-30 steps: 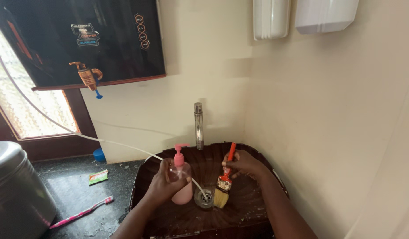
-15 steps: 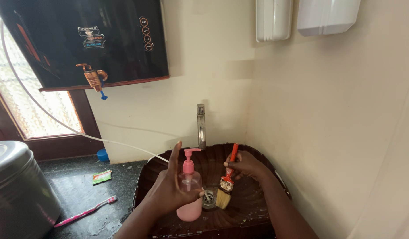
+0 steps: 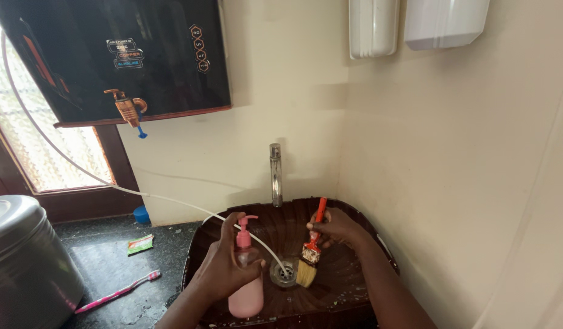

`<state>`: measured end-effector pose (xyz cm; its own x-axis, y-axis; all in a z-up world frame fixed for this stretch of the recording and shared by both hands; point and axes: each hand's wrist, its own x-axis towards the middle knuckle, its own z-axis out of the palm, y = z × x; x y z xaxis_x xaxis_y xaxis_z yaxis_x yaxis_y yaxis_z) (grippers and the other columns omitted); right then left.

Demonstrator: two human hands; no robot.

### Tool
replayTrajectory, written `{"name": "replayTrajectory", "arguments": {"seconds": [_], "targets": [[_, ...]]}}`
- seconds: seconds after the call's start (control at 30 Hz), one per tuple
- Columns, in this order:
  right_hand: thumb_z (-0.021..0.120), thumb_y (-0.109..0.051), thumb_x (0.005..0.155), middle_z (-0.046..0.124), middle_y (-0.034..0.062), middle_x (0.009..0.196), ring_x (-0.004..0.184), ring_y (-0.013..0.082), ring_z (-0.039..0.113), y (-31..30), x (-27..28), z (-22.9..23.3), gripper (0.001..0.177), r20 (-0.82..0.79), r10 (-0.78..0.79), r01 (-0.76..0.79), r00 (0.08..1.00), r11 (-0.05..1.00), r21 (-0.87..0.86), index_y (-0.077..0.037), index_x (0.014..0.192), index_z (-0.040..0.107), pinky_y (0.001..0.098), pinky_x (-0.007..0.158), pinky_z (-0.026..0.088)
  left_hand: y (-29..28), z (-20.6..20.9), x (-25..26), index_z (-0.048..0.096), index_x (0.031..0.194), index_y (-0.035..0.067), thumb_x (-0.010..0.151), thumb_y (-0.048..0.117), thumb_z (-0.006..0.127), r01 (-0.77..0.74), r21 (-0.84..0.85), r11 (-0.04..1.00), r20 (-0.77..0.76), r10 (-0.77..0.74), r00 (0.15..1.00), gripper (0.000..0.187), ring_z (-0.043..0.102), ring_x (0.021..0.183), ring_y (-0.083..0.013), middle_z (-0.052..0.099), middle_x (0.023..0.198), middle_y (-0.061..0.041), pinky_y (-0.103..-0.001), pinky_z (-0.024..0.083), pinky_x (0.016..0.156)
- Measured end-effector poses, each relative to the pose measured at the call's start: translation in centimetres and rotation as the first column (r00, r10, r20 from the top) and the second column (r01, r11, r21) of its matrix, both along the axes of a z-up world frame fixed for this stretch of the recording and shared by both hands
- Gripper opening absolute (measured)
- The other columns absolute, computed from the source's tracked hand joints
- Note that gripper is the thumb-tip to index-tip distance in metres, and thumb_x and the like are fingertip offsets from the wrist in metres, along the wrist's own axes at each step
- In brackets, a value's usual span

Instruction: The person scrubs a brown bathroom sink basin with a brush while water runs from the faucet. They apply liquid soap from a pink pump bottle and continue scrubbing the basin and drain area.

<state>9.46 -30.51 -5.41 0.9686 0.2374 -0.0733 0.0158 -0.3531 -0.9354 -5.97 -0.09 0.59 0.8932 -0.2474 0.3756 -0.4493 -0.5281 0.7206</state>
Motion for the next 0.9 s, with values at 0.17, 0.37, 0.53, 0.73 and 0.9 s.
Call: {"name": "replayTrajectory", "arguments": {"seconds": [0.17,0.37,0.53,0.73,0.9], "targets": [[0.077,-0.031,0.088,0.075,0.0065,0.089,0.072,0.0142,0.073,0.1,-0.3,0.3,0.033,-0.007,-0.002,0.002,1.0,1.0,-0.008,-0.008,0.109,0.066,0.0306,0.059,0.06,-0.2,-0.6,-0.4,0.021,0.152,0.017,0.071,0.016,0.079,-0.011,-0.019,1.0,-0.055,0.01,0.998,0.1,0.074,0.067,-0.0241,0.075,0.071,-0.009,-0.034,0.059,0.073],[0.077,-0.03,0.088,0.075,0.006,0.088,0.072,0.0142,0.073,0.0,-0.4,0.3,0.033,-0.005,0.005,-0.005,1.0,1.0,0.0,-0.008,0.109,0.065,0.0307,0.058,0.059,0.4,-1.3,-0.4,0.029,0.148,0.02,0.071,0.015,0.078,-0.026,-0.038,0.999,-0.052,0.024,0.998,0.091,0.075,0.067,-0.0232,0.074,0.072,-0.008,-0.035,0.059,0.072],[0.077,-0.03,0.088,0.074,0.0072,0.089,0.071,0.0154,0.072,-0.1,0.0,-0.1,0.034,0.006,0.026,-0.026,1.0,0.999,0.026,-0.007,0.109,0.065,0.0321,0.058,0.06,0.8,-1.9,-0.2,0.028,0.146,0.019,0.071,0.015,0.078,-0.044,-0.079,0.996,-0.026,0.042,0.999,0.09,0.078,0.07,-0.0225,0.075,0.075,-0.007,-0.036,0.06,0.069],[0.078,-0.029,0.087,0.074,0.0085,0.091,0.074,0.0167,0.074,-0.2,0.5,-0.6,0.035,0.001,0.016,-0.016,1.0,1.0,0.026,-0.007,0.111,0.065,0.0334,0.062,0.063,1.5,-1.7,0.0,0.028,0.147,0.021,0.072,0.024,0.081,-0.143,0.045,0.989,-0.073,0.146,0.987,0.092,0.073,0.063,-0.0322,0.07,0.068,-0.015,-0.042,0.057,0.065],[0.078,-0.028,0.086,0.074,0.0074,0.092,0.081,0.0181,0.075,-0.3,0.8,-0.7,0.036,0.008,0.021,-0.021,1.0,0.999,0.048,-0.007,0.111,0.064,0.0358,0.064,0.064,2.4,-1.0,1.0,0.028,0.141,0.017,0.073,0.027,0.079,-0.2,0.092,0.976,-0.019,0.202,0.979,0.085,0.074,0.066,-0.0371,0.072,0.07,-0.016,-0.045,0.056,0.068]]}}
